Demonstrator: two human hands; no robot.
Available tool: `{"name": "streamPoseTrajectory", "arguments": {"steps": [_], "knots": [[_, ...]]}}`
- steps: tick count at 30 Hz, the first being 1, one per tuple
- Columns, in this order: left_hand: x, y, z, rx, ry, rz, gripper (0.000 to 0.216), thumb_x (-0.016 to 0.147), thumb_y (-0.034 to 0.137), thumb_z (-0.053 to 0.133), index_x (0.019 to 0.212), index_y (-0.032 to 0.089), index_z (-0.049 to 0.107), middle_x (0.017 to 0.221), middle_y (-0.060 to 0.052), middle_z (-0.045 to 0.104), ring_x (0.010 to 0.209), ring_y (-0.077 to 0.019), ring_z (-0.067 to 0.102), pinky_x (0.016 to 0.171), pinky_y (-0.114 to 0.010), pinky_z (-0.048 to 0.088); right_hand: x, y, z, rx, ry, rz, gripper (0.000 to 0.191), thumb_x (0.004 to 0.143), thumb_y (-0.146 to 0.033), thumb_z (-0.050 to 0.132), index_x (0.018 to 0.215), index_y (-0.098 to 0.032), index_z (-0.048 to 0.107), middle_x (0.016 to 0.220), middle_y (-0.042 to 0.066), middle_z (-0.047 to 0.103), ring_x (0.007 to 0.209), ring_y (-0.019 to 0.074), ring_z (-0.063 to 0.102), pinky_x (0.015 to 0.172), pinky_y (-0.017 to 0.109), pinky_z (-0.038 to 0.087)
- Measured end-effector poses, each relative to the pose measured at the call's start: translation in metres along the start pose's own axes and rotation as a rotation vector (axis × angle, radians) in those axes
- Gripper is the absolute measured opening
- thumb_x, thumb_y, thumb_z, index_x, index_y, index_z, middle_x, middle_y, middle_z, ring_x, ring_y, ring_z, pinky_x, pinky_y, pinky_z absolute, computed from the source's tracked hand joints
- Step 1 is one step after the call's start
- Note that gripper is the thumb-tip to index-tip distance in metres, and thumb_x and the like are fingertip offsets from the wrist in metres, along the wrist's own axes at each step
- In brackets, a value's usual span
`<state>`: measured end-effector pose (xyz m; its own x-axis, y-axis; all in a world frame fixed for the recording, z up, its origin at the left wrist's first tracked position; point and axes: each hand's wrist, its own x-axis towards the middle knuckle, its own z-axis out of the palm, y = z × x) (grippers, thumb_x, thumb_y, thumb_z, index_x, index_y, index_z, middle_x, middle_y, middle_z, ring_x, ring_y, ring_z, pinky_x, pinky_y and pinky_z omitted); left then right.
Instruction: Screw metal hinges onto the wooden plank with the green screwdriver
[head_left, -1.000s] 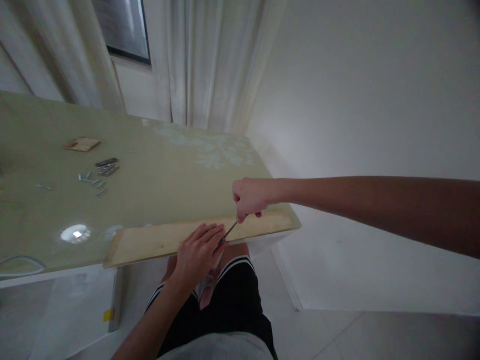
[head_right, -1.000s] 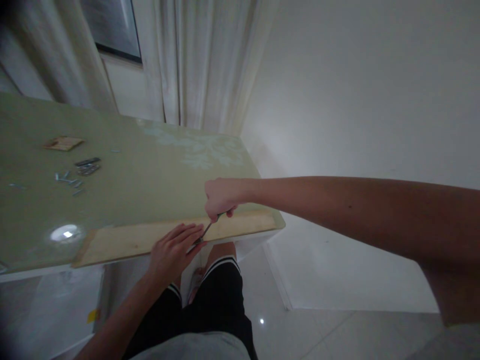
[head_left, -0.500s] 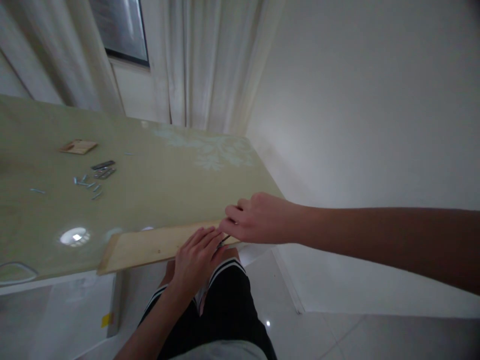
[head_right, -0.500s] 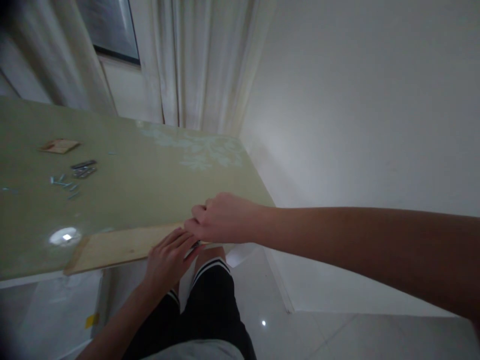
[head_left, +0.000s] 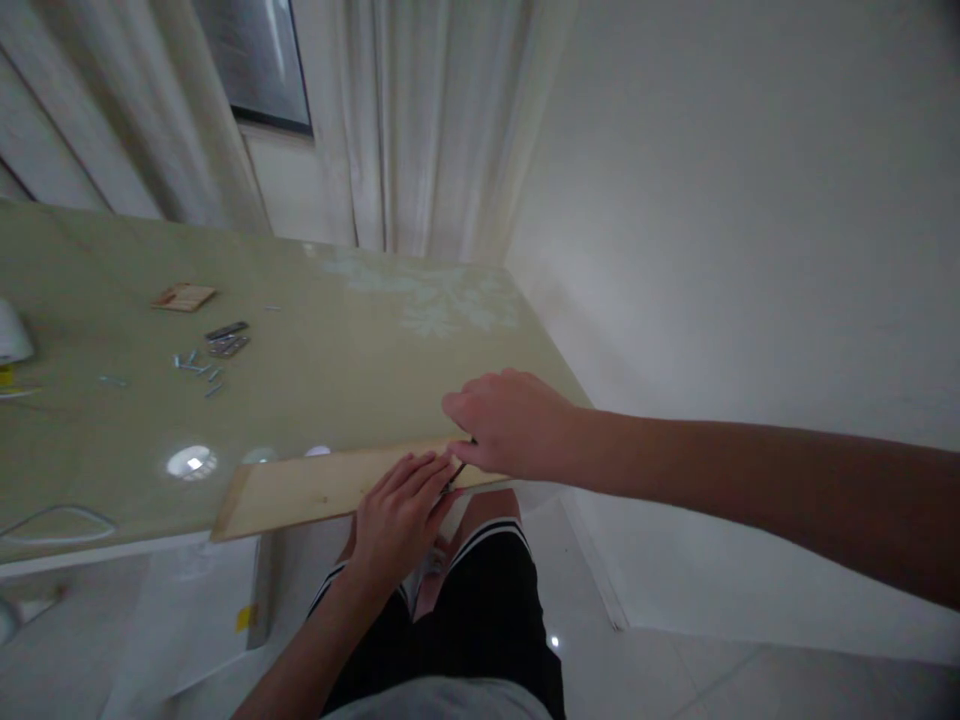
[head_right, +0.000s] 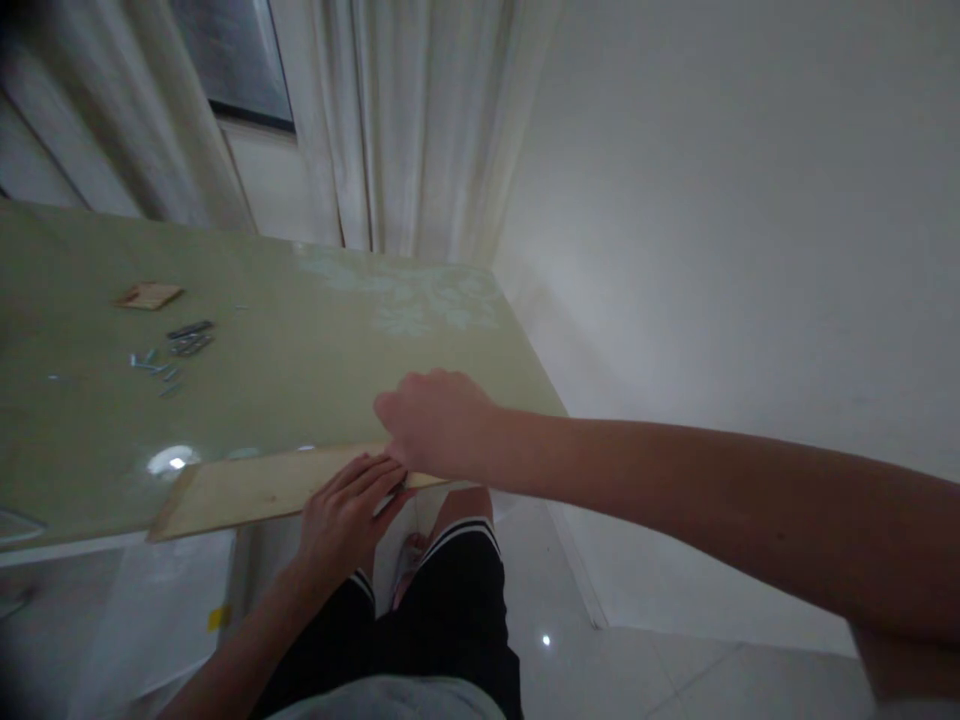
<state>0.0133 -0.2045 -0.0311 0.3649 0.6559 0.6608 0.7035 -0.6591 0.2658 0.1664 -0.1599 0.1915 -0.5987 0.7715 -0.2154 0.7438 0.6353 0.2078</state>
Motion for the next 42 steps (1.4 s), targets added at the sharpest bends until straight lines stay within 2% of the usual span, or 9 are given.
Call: {"name": "streamPoseTrajectory", "arguments": {"steps": [7, 12, 18, 23, 27, 31, 35, 40, 42], "knots": [[-0.001, -0.003, 0.002, 0.014, 0.018, 0.024, 0.026, 0.104, 0.032, 0.063, 0.124, 0.022, 0.074, 0.12, -0.004, 0.081, 0.113, -0.0257, 0.075, 0.107, -0.044, 0.055, 0.005, 0.007, 0.026, 0.273, 0.439, -0.009, 0.031, 0.102, -0.047, 0.062, 0.101, -0.017, 0.07, 0.101, 0.008, 0.075, 0.093, 0.0201, 0.069, 0.074, 0.029, 0.045], [0.0, -0.003, -0.001, 0.035, 0.015, 0.027, 0.023, 0.103, 0.033, 0.063, 0.12, 0.024, 0.077, 0.108, -0.005, 0.083, 0.105, -0.0248, 0.076, 0.099, -0.039, 0.059, -0.006, -0.014, 0.051, 0.992, 0.775, -0.15, 0.033, 0.103, -0.046, 0.059, 0.092, -0.017, 0.071, 0.089, 0.004, 0.075, 0.081, 0.0123, 0.069, 0.075, 0.023, 0.052], [0.002, -0.004, -0.006, 0.075, 0.02, 0.079, 0.028, 0.107, 0.033, 0.054, 0.102, 0.027, 0.08, 0.093, -0.006, 0.083, 0.096, -0.0258, 0.077, 0.088, -0.039, 0.062, 0.004, -0.037, 0.06, 1.45, 0.729, -0.021, 0.068, 0.102, -0.067, 0.048, 0.054, -0.02, 0.054, 0.051, -0.001, 0.056, 0.048, 0.0094, 0.052, 0.052, 0.023, 0.042], [0.005, -0.01, -0.009, 0.058, 0.038, 0.156, 0.035, 0.109, 0.033, 0.049, 0.093, 0.025, 0.079, 0.084, -0.004, 0.082, 0.091, -0.0241, 0.078, 0.085, -0.037, 0.062, 0.034, -0.051, 0.05, 1.358, 1.005, 0.32, 0.065, 0.1, -0.065, 0.053, 0.054, -0.021, 0.038, 0.052, -0.006, 0.033, 0.052, 0.0082, 0.033, 0.052, 0.026, 0.029], [0.001, -0.019, -0.012, 0.038, 0.017, 0.164, 0.03, 0.106, 0.033, 0.055, 0.092, 0.025, 0.079, 0.086, -0.003, 0.082, 0.092, -0.0238, 0.078, 0.086, -0.036, 0.063, 0.042, -0.051, 0.047, 1.537, 0.944, 0.149, 0.06, 0.094, -0.062, 0.065, 0.059, -0.022, 0.038, 0.057, -0.008, 0.032, 0.055, 0.0084, 0.03, 0.052, 0.026, 0.027], [-0.007, -0.026, -0.012, 0.055, 0.016, 0.164, 0.021, 0.103, 0.035, 0.063, 0.109, 0.026, 0.08, 0.102, -0.003, 0.084, 0.098, -0.0234, 0.078, 0.092, -0.036, 0.063, 0.031, -0.033, 0.056, 1.805, 0.62, -0.129, 0.048, 0.09, -0.065, 0.067, 0.071, -0.021, 0.056, 0.059, -0.008, 0.044, 0.054, 0.0085, 0.04, 0.052, 0.023, 0.035], [-0.009, -0.024, -0.014, 0.126, 0.039, 0.144, 0.026, 0.104, 0.039, 0.059, 0.1, 0.026, 0.081, 0.093, -0.003, 0.083, 0.09, -0.0232, 0.078, 0.08, -0.033, 0.063, 0.022, -0.028, 0.067, 1.882, 0.357, -0.301, 0.05, 0.088, -0.068, 0.067, 0.079, -0.019, 0.067, 0.06, -0.004, 0.057, 0.054, 0.0102, 0.052, 0.051, 0.023, 0.041], [0.001, -0.017, -0.024, 0.083, 0.005, 0.169, 0.039, 0.108, 0.032, 0.047, 0.089, 0.025, 0.08, 0.085, -0.005, 0.082, 0.089, -0.024, 0.079, 0.082, -0.036, 0.064, 0.034, -0.061, 0.071, 1.734, 0.973, 0.248, 0.05, 0.091, -0.062, 0.068, 0.064, -0.021, 0.059, 0.054, -0.006, 0.047, 0.051, 0.0087, 0.041, 0.051, 0.023, 0.035], [0.003, -0.015, -0.025, 0.069, -0.006, 0.158, 0.039, 0.108, 0.03, 0.047, 0.088, 0.025, 0.08, 0.086, -0.006, 0.082, 0.091, -0.0246, 0.079, 0.084, -0.036, 0.065, 0.037, -0.066, 0.071, 1.748, 1.011, 0.262, 0.044, 0.088, -0.058, 0.074, 0.067, -0.02, 0.063, 0.057, -0.006, 0.05, 0.053, 0.0087, 0.042, 0.052, 0.023, 0.036]]}}
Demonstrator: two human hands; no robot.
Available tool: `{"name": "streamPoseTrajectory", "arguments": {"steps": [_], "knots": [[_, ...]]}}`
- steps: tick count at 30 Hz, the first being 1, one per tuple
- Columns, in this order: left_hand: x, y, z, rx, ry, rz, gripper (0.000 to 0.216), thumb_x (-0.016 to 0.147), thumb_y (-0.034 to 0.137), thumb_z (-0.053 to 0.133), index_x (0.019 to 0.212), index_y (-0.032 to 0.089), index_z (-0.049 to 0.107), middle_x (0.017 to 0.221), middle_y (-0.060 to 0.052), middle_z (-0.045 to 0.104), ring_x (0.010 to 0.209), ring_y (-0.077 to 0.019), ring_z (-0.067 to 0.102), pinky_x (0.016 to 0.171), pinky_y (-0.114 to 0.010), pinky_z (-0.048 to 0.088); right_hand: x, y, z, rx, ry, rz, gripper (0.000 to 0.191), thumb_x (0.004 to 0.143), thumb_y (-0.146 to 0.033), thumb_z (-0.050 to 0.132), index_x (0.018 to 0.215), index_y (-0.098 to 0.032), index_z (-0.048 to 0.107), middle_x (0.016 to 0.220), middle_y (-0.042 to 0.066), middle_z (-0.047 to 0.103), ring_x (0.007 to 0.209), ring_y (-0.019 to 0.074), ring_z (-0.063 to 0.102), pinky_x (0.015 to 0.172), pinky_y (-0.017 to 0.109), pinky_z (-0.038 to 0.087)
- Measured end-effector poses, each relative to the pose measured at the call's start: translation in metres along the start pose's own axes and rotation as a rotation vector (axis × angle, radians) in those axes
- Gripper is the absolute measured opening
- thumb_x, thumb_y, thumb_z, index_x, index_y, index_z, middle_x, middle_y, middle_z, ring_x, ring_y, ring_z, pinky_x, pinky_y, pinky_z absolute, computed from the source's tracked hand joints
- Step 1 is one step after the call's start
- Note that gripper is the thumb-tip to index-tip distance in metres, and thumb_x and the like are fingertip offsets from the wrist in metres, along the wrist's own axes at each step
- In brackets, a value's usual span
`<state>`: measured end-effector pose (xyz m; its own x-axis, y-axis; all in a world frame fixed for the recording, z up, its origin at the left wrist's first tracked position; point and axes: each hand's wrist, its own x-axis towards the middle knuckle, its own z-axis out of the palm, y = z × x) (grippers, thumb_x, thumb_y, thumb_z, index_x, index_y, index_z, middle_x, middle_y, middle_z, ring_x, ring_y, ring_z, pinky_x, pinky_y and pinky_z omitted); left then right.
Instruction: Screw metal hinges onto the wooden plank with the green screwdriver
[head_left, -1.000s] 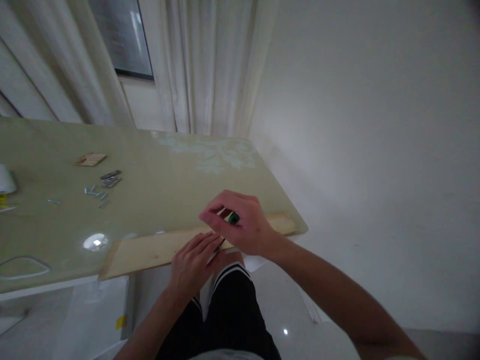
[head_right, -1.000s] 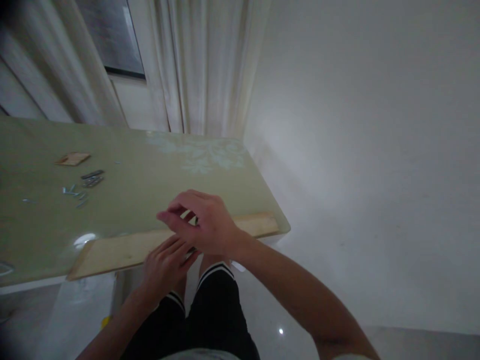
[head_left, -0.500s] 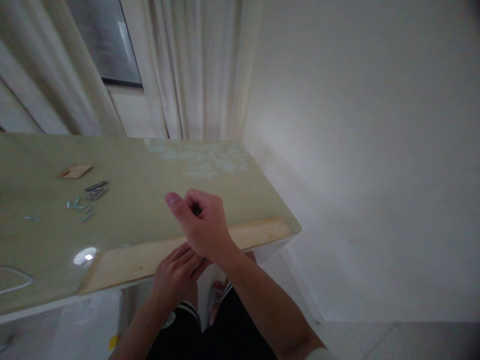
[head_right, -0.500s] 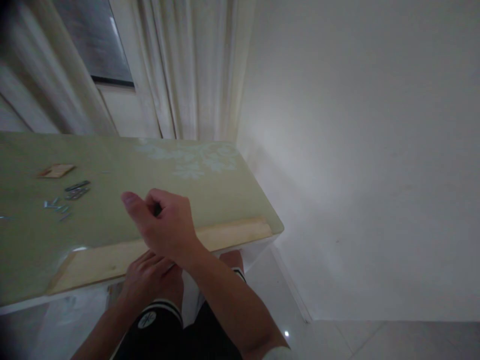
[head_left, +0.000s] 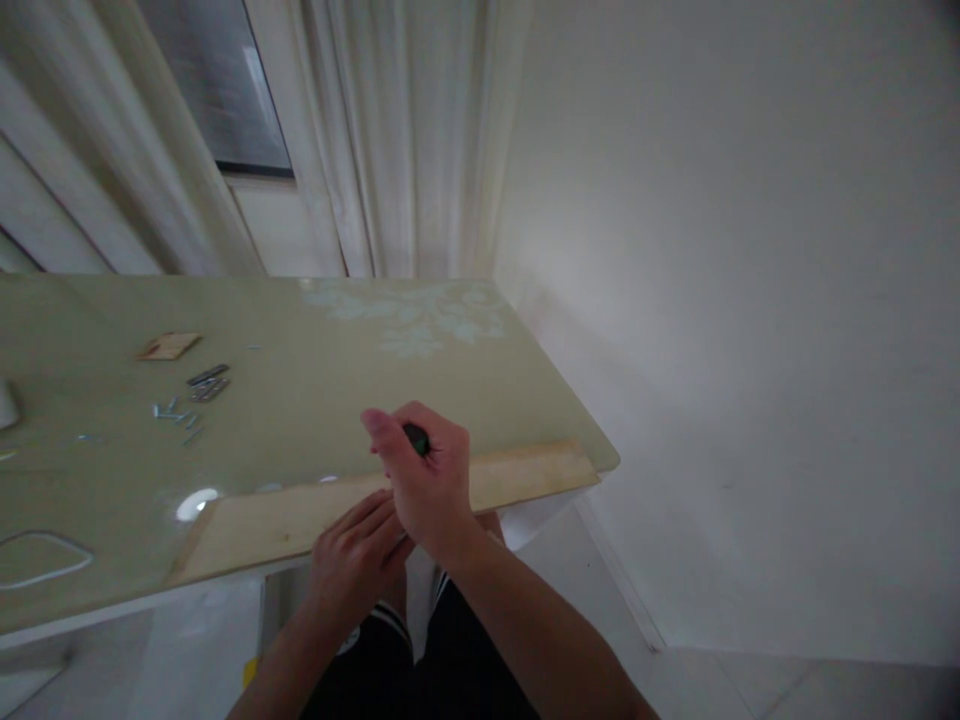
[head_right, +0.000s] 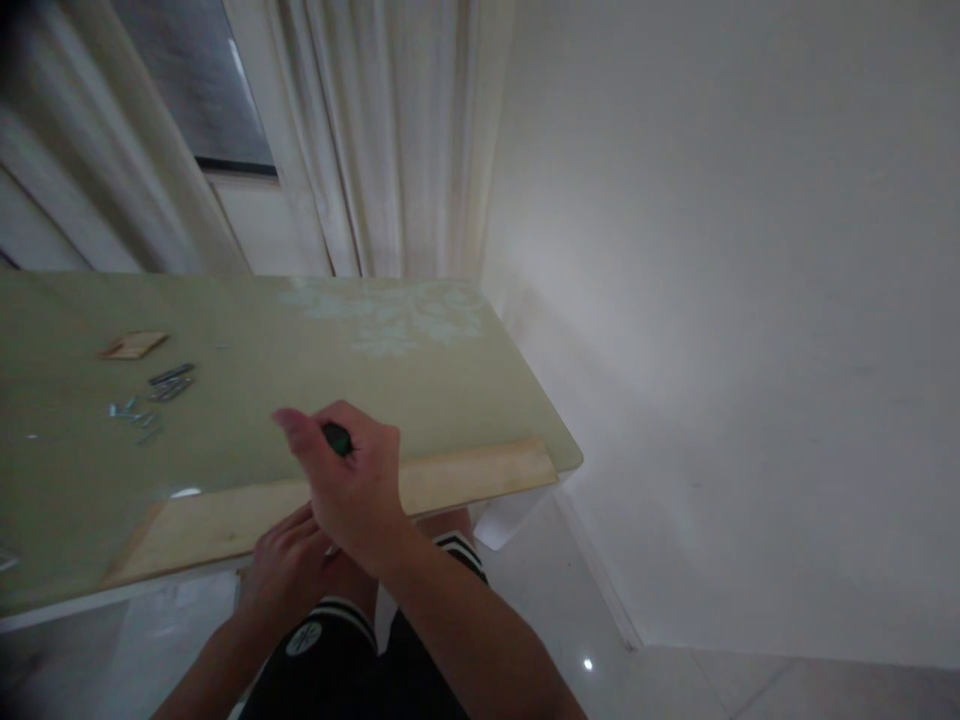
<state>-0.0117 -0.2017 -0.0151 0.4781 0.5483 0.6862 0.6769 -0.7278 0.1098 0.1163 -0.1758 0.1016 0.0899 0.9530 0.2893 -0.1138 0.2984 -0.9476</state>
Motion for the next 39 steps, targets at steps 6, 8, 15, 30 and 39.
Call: {"name": "streamPoseTrajectory", "arguments": {"steps": [6, 8, 15, 30, 39], "knots": [[-0.007, 0.0, 0.01, -0.01, 0.01, -0.065, 0.02, 0.104, 0.033, 0.061, 0.109, 0.025, 0.078, 0.106, -0.004, 0.083, 0.102, -0.0242, 0.078, 0.091, -0.036, 0.063, 0.026, -0.012, -0.033, 0.25, -0.623, 0.242, 0.031, 0.077, -0.044, 0.086, 0.097, -0.022, 0.078, 0.095, 0.002, 0.076, 0.083, 0.0128, 0.065, 0.075, 0.023, 0.051], [-0.009, 0.001, 0.012, 0.008, 0.023, -0.062, 0.021, 0.104, 0.035, 0.062, 0.115, 0.024, 0.077, 0.109, -0.003, 0.083, 0.101, -0.0238, 0.078, 0.089, -0.035, 0.062, 0.031, -0.013, -0.039, 0.283, -0.788, 0.315, 0.04, 0.081, -0.048, 0.081, 0.112, -0.022, 0.078, 0.102, 0.005, 0.077, 0.084, 0.0139, 0.069, 0.076, 0.025, 0.054], [-0.01, 0.001, 0.009, 0.065, 0.044, -0.04, 0.046, 0.106, 0.027, 0.045, 0.069, 0.025, 0.073, 0.068, -0.005, 0.076, 0.073, -0.0234, 0.075, 0.063, -0.032, 0.056, -0.011, -0.001, -0.004, -0.024, -0.034, 0.004, 0.034, 0.087, -0.05, 0.076, 0.075, -0.019, 0.07, 0.068, -0.001, 0.063, 0.062, 0.0109, 0.051, 0.058, 0.023, 0.043], [-0.004, 0.002, 0.009, 0.022, 0.037, -0.018, 0.026, 0.107, 0.033, 0.054, 0.114, 0.022, 0.076, 0.111, -0.004, 0.083, 0.102, -0.0231, 0.077, 0.087, -0.035, 0.062, 0.03, 0.025, -0.013, 0.171, 0.059, 0.137, 0.047, 0.091, -0.057, 0.07, 0.065, -0.02, 0.057, 0.047, -0.007, 0.049, 0.04, 0.006, 0.037, 0.039, 0.019, 0.029], [-0.002, 0.005, 0.003, 0.046, 0.047, -0.062, 0.043, 0.108, 0.033, 0.047, 0.076, 0.025, 0.074, 0.068, -0.003, 0.075, 0.072, -0.0215, 0.074, 0.065, -0.031, 0.056, -0.005, 0.002, -0.02, 0.184, -0.29, 0.042, 0.033, 0.08, -0.047, 0.085, 0.075, -0.02, 0.067, 0.065, -0.003, 0.059, 0.057, 0.0093, 0.05, 0.054, 0.023, 0.04]]}}
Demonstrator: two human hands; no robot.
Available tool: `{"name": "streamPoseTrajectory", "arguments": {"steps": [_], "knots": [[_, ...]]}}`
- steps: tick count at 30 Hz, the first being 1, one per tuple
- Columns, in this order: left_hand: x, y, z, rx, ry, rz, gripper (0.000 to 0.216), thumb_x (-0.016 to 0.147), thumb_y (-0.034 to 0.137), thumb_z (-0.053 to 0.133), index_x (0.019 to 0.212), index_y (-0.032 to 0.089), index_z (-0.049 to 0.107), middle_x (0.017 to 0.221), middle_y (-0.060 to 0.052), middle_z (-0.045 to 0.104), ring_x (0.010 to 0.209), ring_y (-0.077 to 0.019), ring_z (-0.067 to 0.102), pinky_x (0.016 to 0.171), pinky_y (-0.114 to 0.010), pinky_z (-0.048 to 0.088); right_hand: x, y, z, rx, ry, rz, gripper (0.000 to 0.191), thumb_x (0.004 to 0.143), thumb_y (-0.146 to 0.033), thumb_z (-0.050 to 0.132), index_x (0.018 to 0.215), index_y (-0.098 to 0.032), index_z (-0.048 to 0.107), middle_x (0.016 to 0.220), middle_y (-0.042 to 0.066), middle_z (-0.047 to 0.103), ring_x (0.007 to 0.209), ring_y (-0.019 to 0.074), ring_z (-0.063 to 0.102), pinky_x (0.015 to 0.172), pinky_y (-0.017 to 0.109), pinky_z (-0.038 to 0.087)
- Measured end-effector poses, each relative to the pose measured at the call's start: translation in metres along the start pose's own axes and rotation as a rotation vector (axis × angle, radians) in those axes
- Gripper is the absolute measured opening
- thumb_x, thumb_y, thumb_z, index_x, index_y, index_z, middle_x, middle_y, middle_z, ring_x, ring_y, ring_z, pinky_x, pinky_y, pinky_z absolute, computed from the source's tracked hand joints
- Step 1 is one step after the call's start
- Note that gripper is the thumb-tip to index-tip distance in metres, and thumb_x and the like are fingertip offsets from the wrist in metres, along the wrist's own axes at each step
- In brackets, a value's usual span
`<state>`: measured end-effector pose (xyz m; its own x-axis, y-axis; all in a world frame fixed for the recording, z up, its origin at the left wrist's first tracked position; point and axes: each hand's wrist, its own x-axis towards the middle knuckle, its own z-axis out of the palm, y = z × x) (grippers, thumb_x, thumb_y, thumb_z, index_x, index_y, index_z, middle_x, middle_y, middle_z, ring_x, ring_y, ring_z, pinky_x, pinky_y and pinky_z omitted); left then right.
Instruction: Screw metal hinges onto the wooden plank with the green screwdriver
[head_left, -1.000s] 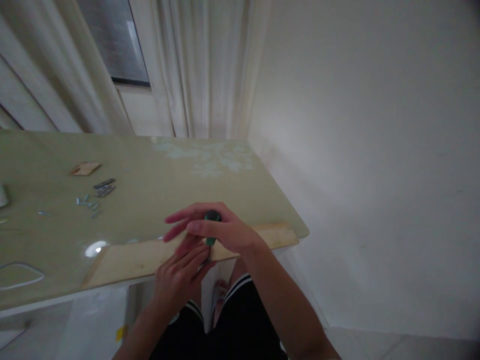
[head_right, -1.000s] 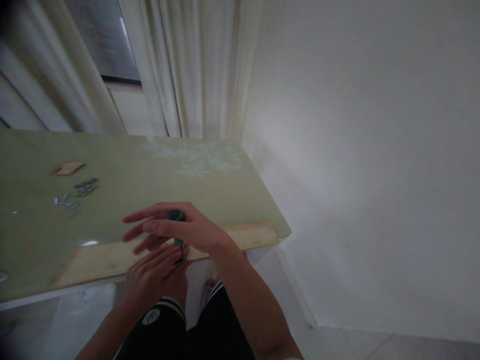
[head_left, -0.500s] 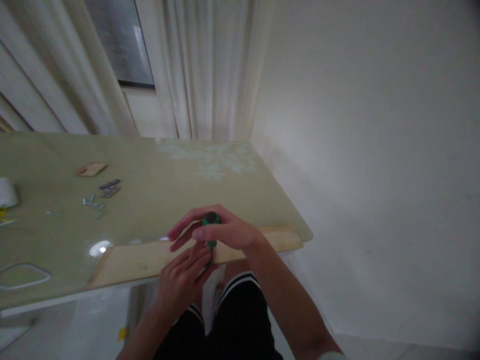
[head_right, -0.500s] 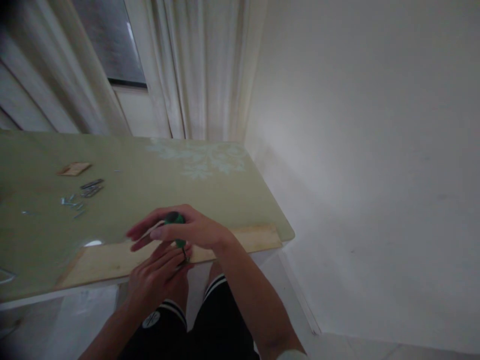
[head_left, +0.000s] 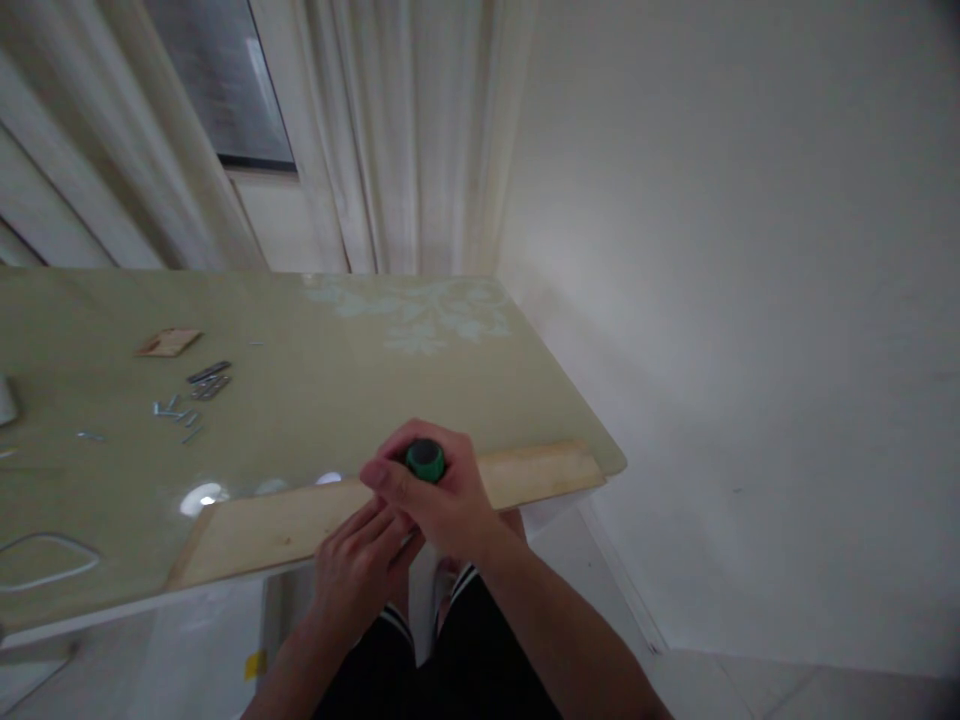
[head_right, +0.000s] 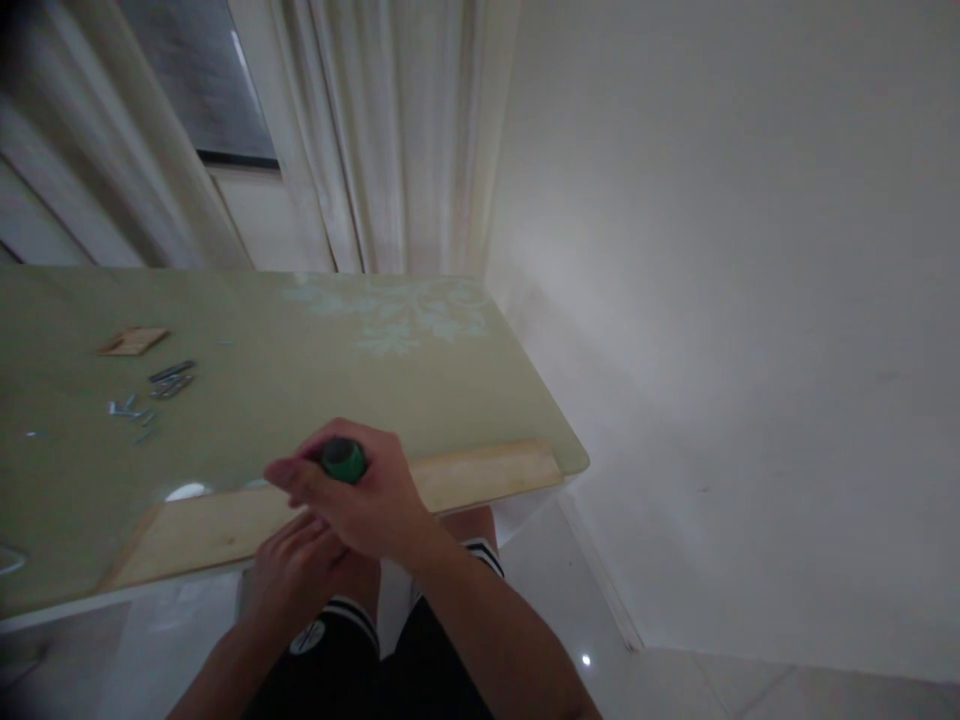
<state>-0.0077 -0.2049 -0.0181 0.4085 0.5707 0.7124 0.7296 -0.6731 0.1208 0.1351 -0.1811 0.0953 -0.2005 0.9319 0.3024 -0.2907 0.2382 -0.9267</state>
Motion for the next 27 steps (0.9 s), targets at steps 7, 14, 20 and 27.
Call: {"name": "streamPoseTrajectory", "arguments": {"steps": [7, 14, 20, 27], "knots": [[-0.006, -0.002, 0.01, -0.019, -0.028, -0.015, 0.026, 0.106, 0.039, 0.057, 0.102, 0.024, 0.078, 0.099, -0.002, 0.083, 0.096, -0.0244, 0.077, 0.084, -0.035, 0.06, 0.005, 0.007, -0.036, 0.195, -0.312, 0.003, 0.046, 0.092, -0.063, 0.07, 0.102, -0.019, 0.078, 0.079, 0.002, 0.063, 0.071, 0.0141, 0.056, 0.066, 0.027, 0.046], [-0.006, -0.002, 0.009, -0.047, -0.035, -0.015, 0.029, 0.108, 0.036, 0.053, 0.109, 0.022, 0.078, 0.107, -0.004, 0.083, 0.103, -0.0237, 0.077, 0.091, -0.035, 0.061, -0.005, 0.007, -0.023, -0.048, 0.061, -0.138, 0.021, 0.088, -0.041, 0.082, 0.092, -0.022, 0.076, 0.085, 0.002, 0.07, 0.078, 0.0155, 0.065, 0.073, 0.028, 0.051], [-0.005, -0.001, 0.008, -0.058, -0.044, -0.022, 0.029, 0.108, 0.036, 0.052, 0.111, 0.023, 0.078, 0.106, -0.004, 0.083, 0.101, -0.023, 0.078, 0.093, -0.036, 0.063, -0.016, 0.009, -0.027, -0.19, -0.008, -0.226, 0.03, 0.097, -0.033, 0.074, 0.126, -0.027, 0.072, 0.099, 0.002, 0.073, 0.09, 0.0147, 0.068, 0.086, 0.03, 0.055], [-0.01, -0.004, 0.013, -0.048, -0.027, -0.024, 0.026, 0.106, 0.037, 0.059, 0.116, 0.023, 0.077, 0.107, -0.004, 0.083, 0.104, -0.0232, 0.078, 0.098, -0.037, 0.062, -0.006, -0.02, -0.055, -0.058, -0.411, -0.105, 0.037, 0.105, -0.033, 0.06, 0.141, -0.028, 0.067, 0.137, 0.01, 0.069, 0.123, 0.0216, 0.067, 0.107, 0.042, 0.055]]}}
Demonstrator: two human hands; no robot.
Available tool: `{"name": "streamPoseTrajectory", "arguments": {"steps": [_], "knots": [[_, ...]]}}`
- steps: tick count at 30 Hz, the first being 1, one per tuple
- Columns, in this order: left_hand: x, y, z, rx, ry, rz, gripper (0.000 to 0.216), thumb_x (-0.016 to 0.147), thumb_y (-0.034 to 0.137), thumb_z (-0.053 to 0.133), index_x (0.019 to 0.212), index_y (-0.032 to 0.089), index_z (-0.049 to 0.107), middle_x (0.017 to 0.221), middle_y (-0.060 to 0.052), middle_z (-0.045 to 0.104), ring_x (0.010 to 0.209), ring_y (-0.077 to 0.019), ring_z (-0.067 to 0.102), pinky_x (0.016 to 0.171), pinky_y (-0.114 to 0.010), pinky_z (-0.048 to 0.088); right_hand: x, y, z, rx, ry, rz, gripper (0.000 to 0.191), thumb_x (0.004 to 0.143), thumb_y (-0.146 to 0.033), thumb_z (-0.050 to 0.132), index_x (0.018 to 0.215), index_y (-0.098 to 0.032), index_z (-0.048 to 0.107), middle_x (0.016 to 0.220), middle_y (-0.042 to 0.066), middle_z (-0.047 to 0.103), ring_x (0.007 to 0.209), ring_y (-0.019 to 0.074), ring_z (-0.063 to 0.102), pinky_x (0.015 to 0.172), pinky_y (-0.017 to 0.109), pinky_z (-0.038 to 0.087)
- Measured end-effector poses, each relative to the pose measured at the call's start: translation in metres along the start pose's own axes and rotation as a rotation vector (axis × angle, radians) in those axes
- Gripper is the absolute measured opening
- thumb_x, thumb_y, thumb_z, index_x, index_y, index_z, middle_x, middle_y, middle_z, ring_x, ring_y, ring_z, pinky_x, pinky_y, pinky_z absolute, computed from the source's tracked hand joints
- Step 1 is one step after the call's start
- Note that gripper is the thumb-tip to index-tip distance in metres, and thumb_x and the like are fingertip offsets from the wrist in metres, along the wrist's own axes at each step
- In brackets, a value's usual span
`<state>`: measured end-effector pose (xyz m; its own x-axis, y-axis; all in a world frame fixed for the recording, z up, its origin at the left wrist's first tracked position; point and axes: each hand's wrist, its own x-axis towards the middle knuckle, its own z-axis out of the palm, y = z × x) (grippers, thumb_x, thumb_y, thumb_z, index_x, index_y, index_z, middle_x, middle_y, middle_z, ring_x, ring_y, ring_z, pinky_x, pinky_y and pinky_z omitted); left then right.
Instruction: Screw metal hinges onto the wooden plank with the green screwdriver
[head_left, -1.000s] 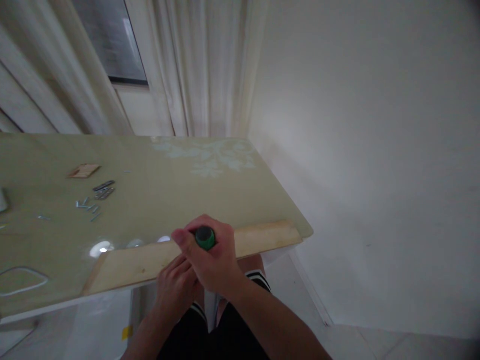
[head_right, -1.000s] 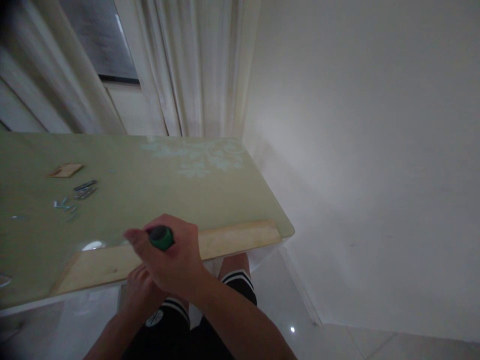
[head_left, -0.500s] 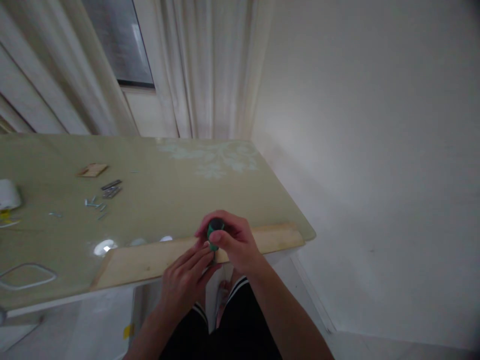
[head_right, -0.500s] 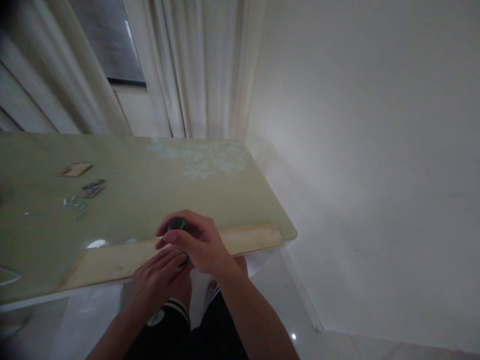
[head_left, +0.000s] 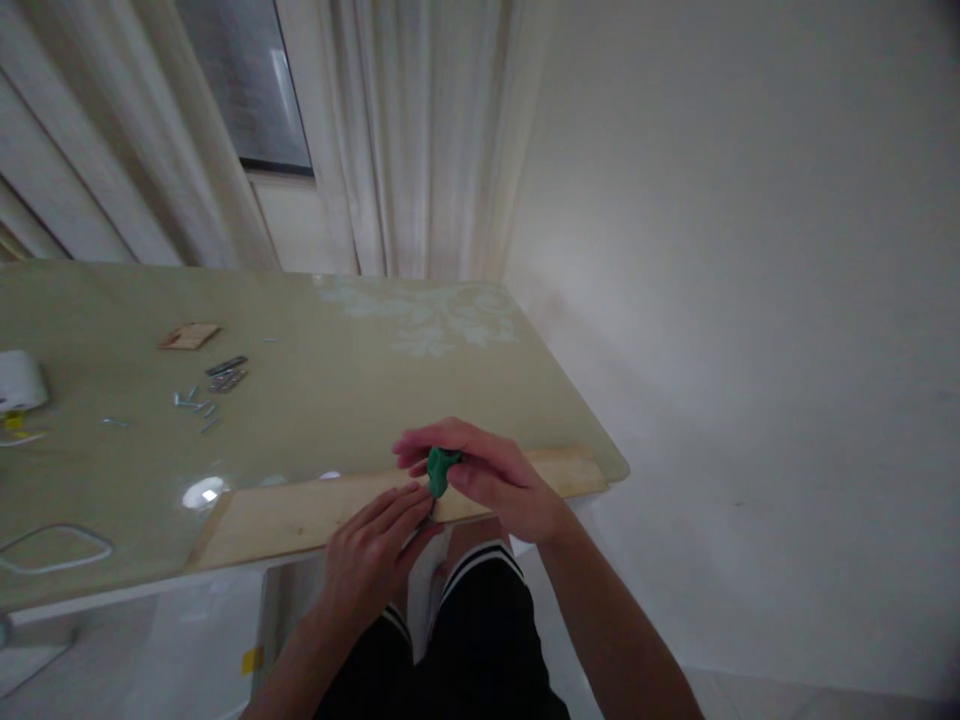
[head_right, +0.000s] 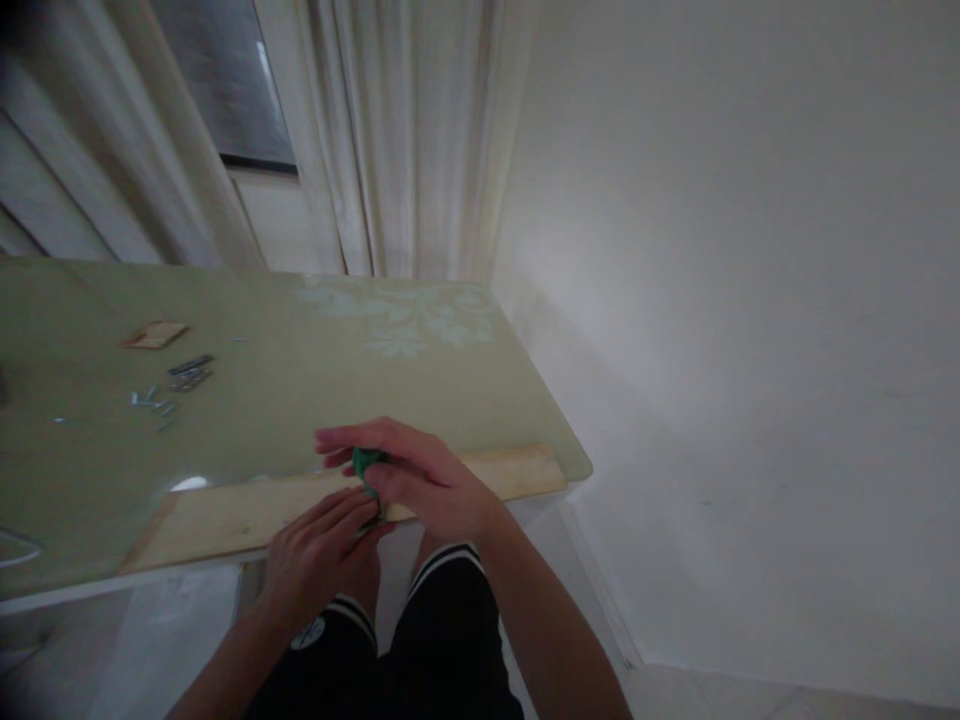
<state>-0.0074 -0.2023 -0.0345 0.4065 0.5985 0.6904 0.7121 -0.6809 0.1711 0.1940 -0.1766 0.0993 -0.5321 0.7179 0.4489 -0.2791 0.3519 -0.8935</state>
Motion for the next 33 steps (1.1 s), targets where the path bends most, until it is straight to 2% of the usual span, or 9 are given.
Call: {"name": "streamPoseTrajectory", "arguments": {"steps": [3, 9, 11, 15, 17, 21, 23, 29, 33], "knots": [[0.0, 0.0, 0.001, -0.009, -0.007, 0.0, 0.026, 0.106, 0.037, 0.058, 0.116, 0.023, 0.078, 0.11, -0.004, 0.083, 0.106, -0.0233, 0.078, 0.099, -0.036, 0.062, 0.0, 0.0, -0.002, -0.075, 0.031, 0.007, 0.039, 0.104, -0.029, 0.063, 0.143, -0.031, 0.067, 0.136, 0.009, 0.071, 0.121, 0.0216, 0.069, 0.104, 0.041, 0.058], [-0.001, 0.0, 0.002, -0.027, -0.029, -0.018, 0.026, 0.104, 0.034, 0.062, 0.123, 0.024, 0.076, 0.115, -0.004, 0.082, 0.109, -0.0238, 0.077, 0.1, -0.038, 0.062, -0.003, 0.012, 0.014, -0.476, 0.395, -0.178, 0.036, 0.093, -0.021, 0.078, 0.127, -0.033, 0.076, 0.113, 0.004, 0.079, 0.099, 0.0174, 0.073, 0.093, 0.033, 0.061], [-0.002, 0.0, 0.002, -0.029, -0.036, -0.023, 0.025, 0.104, 0.034, 0.061, 0.12, 0.024, 0.077, 0.114, -0.005, 0.082, 0.108, -0.0242, 0.077, 0.099, -0.038, 0.062, -0.004, 0.006, 0.014, -0.488, 0.324, -0.162, 0.039, 0.096, -0.021, 0.074, 0.133, -0.033, 0.073, 0.118, 0.006, 0.077, 0.105, 0.0184, 0.072, 0.097, 0.035, 0.059], [-0.003, 0.0, 0.003, -0.02, -0.031, -0.025, 0.024, 0.105, 0.036, 0.059, 0.114, 0.023, 0.078, 0.111, -0.005, 0.083, 0.109, -0.0251, 0.077, 0.1, -0.039, 0.062, -0.007, -0.01, 0.002, -0.304, 0.029, -0.003, 0.042, 0.103, -0.021, 0.062, 0.144, -0.031, 0.065, 0.134, 0.008, 0.072, 0.121, 0.0196, 0.068, 0.105, 0.038, 0.056], [-0.003, 0.0, 0.003, -0.023, -0.019, -0.022, 0.025, 0.106, 0.036, 0.059, 0.115, 0.024, 0.078, 0.111, -0.004, 0.083, 0.109, -0.0245, 0.077, 0.1, -0.038, 0.061, -0.009, -0.009, -0.001, -0.265, 0.047, 0.001, 0.036, 0.101, -0.021, 0.066, 0.136, -0.03, 0.071, 0.126, 0.008, 0.074, 0.113, 0.0188, 0.071, 0.1, 0.036, 0.058], [0.0, 0.001, 0.001, -0.023, -0.011, -0.022, 0.027, 0.106, 0.037, 0.059, 0.122, 0.026, 0.077, 0.114, -0.004, 0.082, 0.108, -0.024, 0.077, 0.099, -0.037, 0.062, -0.011, 0.007, 0.001, -0.387, 0.3, -0.102, 0.035, 0.089, -0.023, 0.082, 0.123, -0.031, 0.077, 0.106, 0.005, 0.074, 0.097, 0.0187, 0.07, 0.091, 0.035, 0.06], [0.002, 0.002, -0.001, -0.019, -0.016, -0.023, 0.028, 0.106, 0.038, 0.058, 0.123, 0.026, 0.076, 0.114, -0.004, 0.082, 0.108, -0.0244, 0.078, 0.097, -0.037, 0.063, -0.011, 0.013, 0.004, -0.404, 0.335, -0.151, 0.036, 0.086, -0.023, 0.086, 0.12, -0.03, 0.077, 0.1, 0.004, 0.072, 0.095, 0.0191, 0.069, 0.091, 0.036, 0.06], [0.003, 0.002, -0.001, -0.032, -0.037, -0.024, 0.027, 0.105, 0.037, 0.059, 0.12, 0.025, 0.078, 0.115, -0.006, 0.082, 0.108, -0.0245, 0.078, 0.097, -0.038, 0.064, -0.016, -0.001, 0.0, -0.328, 0.137, -0.062, 0.049, 0.095, -0.023, 0.075, 0.142, -0.033, 0.063, 0.14, 0.01, 0.067, 0.127, 0.0224, 0.066, 0.109, 0.043, 0.055], [0.002, 0.001, 0.0, -0.033, -0.043, -0.022, 0.026, 0.106, 0.037, 0.059, 0.12, 0.025, 0.077, 0.116, -0.004, 0.082, 0.108, -0.0242, 0.077, 0.098, -0.038, 0.063, -0.019, 0.003, -0.003, -0.271, 0.153, -0.047, 0.039, 0.097, -0.021, 0.072, 0.135, -0.03, 0.068, 0.125, 0.008, 0.075, 0.115, 0.0209, 0.073, 0.101, 0.04, 0.06]]}}
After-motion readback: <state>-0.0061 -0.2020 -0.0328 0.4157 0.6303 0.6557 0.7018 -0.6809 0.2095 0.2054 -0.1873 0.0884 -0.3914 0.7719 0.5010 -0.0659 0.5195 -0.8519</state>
